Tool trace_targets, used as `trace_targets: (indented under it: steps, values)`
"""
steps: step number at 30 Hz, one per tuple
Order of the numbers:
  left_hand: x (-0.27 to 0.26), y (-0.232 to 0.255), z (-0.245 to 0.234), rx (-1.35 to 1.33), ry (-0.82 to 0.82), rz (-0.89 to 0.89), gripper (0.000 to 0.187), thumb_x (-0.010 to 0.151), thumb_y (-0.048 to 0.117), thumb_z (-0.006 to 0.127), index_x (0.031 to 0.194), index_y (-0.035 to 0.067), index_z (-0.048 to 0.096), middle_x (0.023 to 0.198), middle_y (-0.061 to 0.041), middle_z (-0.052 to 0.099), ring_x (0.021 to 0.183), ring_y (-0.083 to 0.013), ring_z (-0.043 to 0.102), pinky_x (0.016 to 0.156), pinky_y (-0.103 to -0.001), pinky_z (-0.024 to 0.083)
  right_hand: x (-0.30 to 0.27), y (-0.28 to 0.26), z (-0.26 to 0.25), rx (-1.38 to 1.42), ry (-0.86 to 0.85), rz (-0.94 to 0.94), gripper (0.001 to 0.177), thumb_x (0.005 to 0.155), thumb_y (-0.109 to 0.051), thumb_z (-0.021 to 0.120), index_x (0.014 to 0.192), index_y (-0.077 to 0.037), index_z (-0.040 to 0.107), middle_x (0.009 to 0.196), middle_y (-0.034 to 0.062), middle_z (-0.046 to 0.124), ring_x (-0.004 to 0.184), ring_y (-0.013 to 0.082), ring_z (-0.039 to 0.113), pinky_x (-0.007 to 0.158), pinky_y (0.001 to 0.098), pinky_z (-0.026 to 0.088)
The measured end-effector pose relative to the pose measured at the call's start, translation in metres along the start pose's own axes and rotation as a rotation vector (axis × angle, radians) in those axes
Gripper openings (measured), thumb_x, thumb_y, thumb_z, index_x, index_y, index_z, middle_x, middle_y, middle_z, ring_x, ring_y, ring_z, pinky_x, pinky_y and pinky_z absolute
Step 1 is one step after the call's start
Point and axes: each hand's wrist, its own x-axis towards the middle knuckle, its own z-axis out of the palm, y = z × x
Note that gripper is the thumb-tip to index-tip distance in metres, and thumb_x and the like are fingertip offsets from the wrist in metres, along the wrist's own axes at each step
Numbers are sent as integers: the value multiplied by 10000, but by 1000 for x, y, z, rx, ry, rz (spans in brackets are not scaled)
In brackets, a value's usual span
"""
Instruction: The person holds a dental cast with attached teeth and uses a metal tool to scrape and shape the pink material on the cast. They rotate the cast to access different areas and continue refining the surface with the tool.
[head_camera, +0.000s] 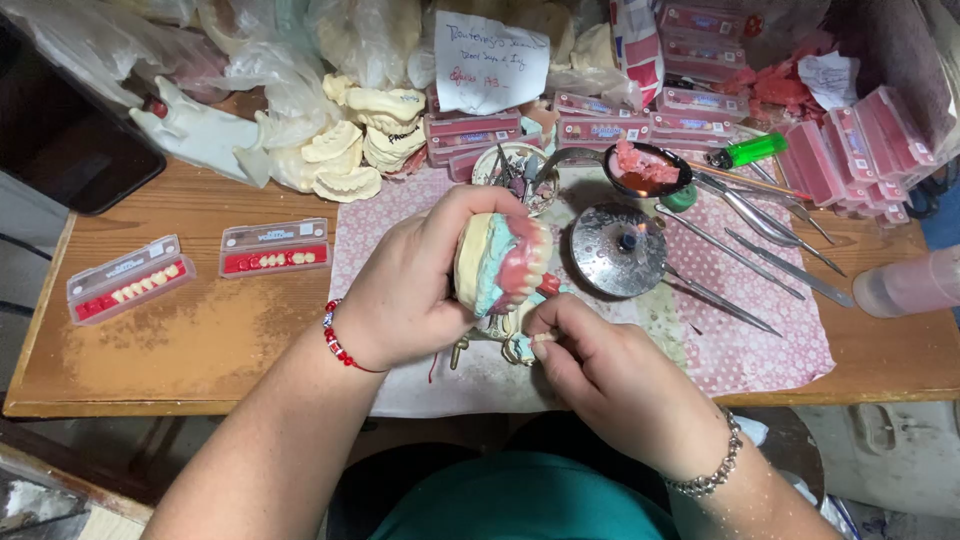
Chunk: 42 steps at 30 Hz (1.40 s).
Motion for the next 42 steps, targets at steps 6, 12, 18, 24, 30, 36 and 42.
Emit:
trace_targets:
  steps: [6, 12, 18, 24, 30, 36, 42]
  values:
    - [0, 1, -1, -1, -4, 13, 507, 847, 140, 730, 1297, 121, 498, 1205, -38, 736, 1072, -246, 770, 925, -337, 567, -1, 3, 2, -30, 31, -40, 105, 1019, -339, 556, 1051, -253, 606, 746, -11, 703, 680, 193, 650, 723, 312, 520]
    - [0, 1, -1, 12, -1, 4, 517, 842, 151, 739, 1299, 125, 499, 1207, -34, 738, 1058, -242, 772, 914, -333, 563, -4, 5, 8, 18, 54, 7, 154, 1009, -334, 557, 1137, -254, 588, 805, -8, 709, 692, 202, 633, 759, 302, 521]
    - [-3, -4, 1, -2, 26, 33, 539, 845, 142, 748, 1319, 96, 495, 1248, -92, 703, 1073, -251, 755, 921, -322, 563, -13, 4, 0, 80, 84, 133, 407, 959, -322, 617, 1356, -321, 533, 737, -27, 710, 656, 156, 703, 740, 275, 557]
    - [-7, -4, 1, -67, 90, -9, 565, 841, 183, 756, 1333, 131, 484, 1232, -70, 702, 1074, -235, 744, 936, -315, 569, -19, 46, 3, 433, 475, -296, 425, 1014, -137, 575, 1406, -52, 434, 787, -15, 542, 628, 77, 504, 607, 222, 432]
    - [-8, -3, 9, -657, 212, 42, 386, 988, 54, 643, 1315, 11, 441, 1019, -126, 584, 817, -186, 664, 737, -292, 606, -14, 74, 8, 636, 318, -640, 1019, 708, -222, 891, 1529, -21, 321, 1426, 211, 560, 1210, 274, 647, 975, 339, 594]
    - [-6, 6, 4, -701, 166, 163, 401, 1048, 132, 580, 1341, -30, 359, 765, -143, 610, 806, -317, 681, 854, -419, 554, -11, 53, 21, 485, 170, -795, 1152, 767, -202, 907, 1624, -30, 156, 1696, 240, 303, 1505, 354, 501, 1266, 487, 420]
    - [0, 20, -19, -67, 56, -72, 574, 825, 89, 740, 1356, 183, 544, 1240, -72, 729, 1100, -223, 752, 946, -336, 580, -1, 58, 32, 637, 228, -777, 1336, 662, -257, 949, 1666, -78, 85, 1419, 228, 503, 1329, 305, 586, 1182, 422, 486]
